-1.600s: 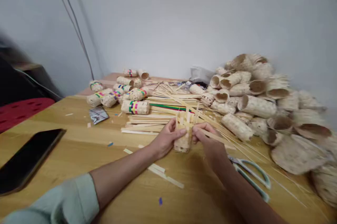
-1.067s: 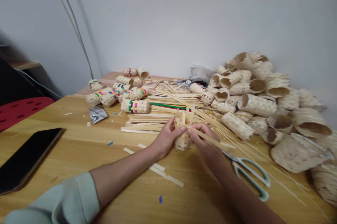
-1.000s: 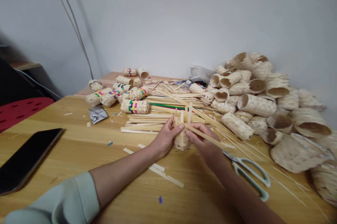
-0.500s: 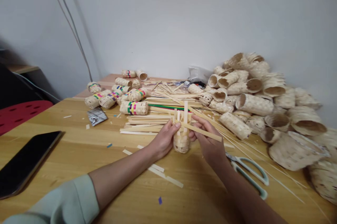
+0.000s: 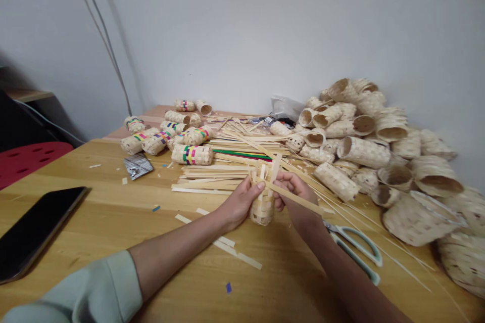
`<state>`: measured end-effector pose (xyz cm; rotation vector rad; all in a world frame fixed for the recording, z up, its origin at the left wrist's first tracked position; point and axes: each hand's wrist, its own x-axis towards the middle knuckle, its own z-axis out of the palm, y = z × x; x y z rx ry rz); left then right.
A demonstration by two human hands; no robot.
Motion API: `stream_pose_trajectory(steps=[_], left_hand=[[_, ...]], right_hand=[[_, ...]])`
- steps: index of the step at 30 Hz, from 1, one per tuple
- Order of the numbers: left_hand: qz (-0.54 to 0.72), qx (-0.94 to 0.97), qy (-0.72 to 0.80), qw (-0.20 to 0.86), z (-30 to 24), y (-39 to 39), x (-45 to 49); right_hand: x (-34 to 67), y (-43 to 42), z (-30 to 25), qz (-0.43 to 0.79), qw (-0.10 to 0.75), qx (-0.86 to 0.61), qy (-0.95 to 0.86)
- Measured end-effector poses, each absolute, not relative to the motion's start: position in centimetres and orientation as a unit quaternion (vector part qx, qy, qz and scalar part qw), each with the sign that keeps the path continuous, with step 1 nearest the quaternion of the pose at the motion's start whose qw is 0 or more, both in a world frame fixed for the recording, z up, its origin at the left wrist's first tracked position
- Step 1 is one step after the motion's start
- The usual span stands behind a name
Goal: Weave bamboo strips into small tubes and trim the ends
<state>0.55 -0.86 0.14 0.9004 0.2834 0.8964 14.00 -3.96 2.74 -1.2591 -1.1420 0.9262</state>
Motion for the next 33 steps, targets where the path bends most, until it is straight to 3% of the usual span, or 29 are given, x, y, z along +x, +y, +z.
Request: stream_pose_trajectory(steps=[9, 15, 33], left_hand=[[0.426, 0.426, 0.176, 0.778, -0.5, -0.5, 0.4], [0.440, 0.419, 0.204, 0.768, -0.5, -0.3, 0.4], [0.419, 0.437, 0.189, 0.773, 0.3, -1.0, 0.8]], right_hand=[[14.1, -4.2, 2.2, 0.429, 0.541, -0.490, -0.533], [14.5, -4.5, 3.0, 0.376, 0.491, -0.503, -0.604], [13.3, -4.7, 2.5, 0.312, 0.551, -0.541, -0.554]])
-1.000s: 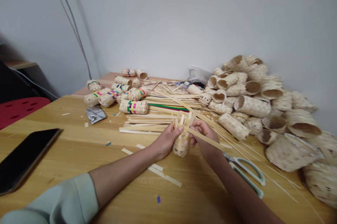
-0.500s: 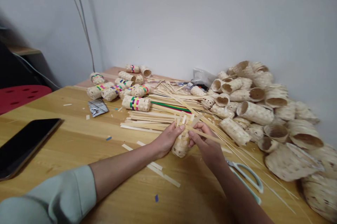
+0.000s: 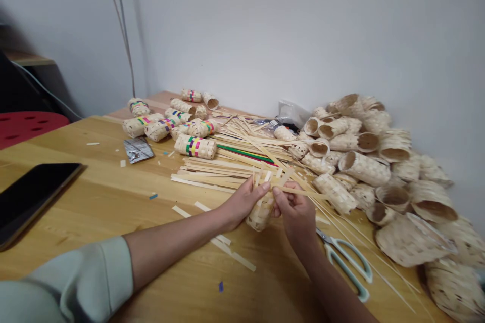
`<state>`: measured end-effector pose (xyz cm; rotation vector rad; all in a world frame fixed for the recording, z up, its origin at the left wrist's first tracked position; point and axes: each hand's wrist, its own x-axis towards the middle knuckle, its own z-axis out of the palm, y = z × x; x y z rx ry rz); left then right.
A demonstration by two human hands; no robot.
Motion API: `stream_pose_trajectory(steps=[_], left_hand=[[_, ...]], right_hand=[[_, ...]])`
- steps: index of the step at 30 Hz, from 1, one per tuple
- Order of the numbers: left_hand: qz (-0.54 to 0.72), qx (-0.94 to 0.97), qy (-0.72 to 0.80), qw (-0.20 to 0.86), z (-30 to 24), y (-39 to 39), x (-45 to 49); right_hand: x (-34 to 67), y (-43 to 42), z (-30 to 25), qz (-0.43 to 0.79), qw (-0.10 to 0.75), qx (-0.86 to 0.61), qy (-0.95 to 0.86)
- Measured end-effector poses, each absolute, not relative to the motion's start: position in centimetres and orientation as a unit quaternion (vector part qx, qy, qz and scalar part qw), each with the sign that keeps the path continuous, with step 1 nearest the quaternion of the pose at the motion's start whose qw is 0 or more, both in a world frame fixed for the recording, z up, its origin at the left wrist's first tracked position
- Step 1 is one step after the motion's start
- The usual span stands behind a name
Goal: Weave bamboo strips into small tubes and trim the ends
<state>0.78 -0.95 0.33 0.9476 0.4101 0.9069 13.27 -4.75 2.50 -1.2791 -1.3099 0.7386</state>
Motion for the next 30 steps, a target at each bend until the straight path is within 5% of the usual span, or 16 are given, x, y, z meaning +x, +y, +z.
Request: stream_pose_trajectory(steps=[17, 30], left_hand=[[0.443, 0.434, 0.143, 0.772, 0.4, -1.0, 0.7], [0.473, 0.399, 0.198, 0.760, -0.1, -0.8, 0.7]], right_hand=[[13.2, -5.1, 3.3, 0.296, 0.526, -0.548, -0.580], [12.3, -5.4, 1.7, 0.155, 0.576, -0.550, -0.585]])
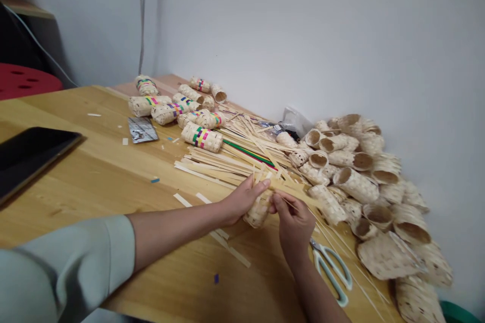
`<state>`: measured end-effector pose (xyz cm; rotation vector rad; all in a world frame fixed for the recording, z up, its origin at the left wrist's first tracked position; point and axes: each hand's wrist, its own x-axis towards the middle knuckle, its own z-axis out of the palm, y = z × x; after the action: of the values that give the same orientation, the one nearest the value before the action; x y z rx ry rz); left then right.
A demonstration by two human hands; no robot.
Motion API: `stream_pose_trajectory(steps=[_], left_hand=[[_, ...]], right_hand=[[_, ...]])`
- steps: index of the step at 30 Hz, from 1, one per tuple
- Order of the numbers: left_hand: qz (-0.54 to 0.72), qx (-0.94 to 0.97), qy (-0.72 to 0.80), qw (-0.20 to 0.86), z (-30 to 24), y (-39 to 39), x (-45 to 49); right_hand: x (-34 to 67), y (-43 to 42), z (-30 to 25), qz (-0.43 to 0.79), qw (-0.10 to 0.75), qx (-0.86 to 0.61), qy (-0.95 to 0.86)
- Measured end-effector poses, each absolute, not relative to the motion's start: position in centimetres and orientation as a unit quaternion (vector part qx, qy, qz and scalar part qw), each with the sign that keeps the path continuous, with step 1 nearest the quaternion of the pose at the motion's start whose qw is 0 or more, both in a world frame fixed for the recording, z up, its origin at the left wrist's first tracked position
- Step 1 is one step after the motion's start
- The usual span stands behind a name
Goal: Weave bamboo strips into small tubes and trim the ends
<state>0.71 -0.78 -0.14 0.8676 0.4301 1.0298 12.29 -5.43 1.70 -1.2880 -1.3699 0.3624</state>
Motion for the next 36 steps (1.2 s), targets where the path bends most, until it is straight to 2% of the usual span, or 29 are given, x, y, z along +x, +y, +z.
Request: stream_pose_trajectory(steps=[4, 9, 13, 16, 18, 21, 24, 33, 36], left_hand=[[0.485, 0.399, 0.202, 0.751, 0.1, -0.7, 0.6], [0.493, 0.445, 0.182, 0.725, 0.7, -0.7, 0.2], [0.535, 0.466, 0.235, 0.665, 1.1, 0.1, -0.5], [0.536, 0.490, 0.249, 0.641, 1.3, 0.5, -0.9], [0.531, 0.514, 0.242, 0.629, 1.2, 0.6, -0.9], [0.528, 0.553, 0.224, 0.605, 0.9, 0.5, -0.8], [0.515, 0.573, 0.208, 0.603, 0.5, 0.2, -0.6], [0.515, 0.526, 0.259, 0.625, 0.8, -0.3, -0.7], [0.502, 0.484, 0.238, 0.676, 0.3, 0.1, -0.5]], right_hand=[[12.5, -5.5, 1.5, 0.094, 0.549, -0.540, -0.631], [12.6, -5.7, 1.8, 0.098, 0.549, -0.557, -0.615], [12.9, -5.8, 2.1, 0.163, 0.618, -0.520, -0.567], [13.2, -5.5, 2.4, 0.207, 0.609, -0.530, -0.553], [13.4, -5.2, 2.6, 0.286, 0.598, -0.531, -0.528], [13.5, -4.7, 2.9, 0.436, 0.627, -0.474, -0.438], [13.5, -4.5, 3.0, 0.523, 0.639, -0.426, -0.370], [12.9, -4.4, 2.7, 0.547, 0.604, -0.447, -0.369], [12.9, -4.3, 2.6, 0.545, 0.590, -0.461, -0.378]])
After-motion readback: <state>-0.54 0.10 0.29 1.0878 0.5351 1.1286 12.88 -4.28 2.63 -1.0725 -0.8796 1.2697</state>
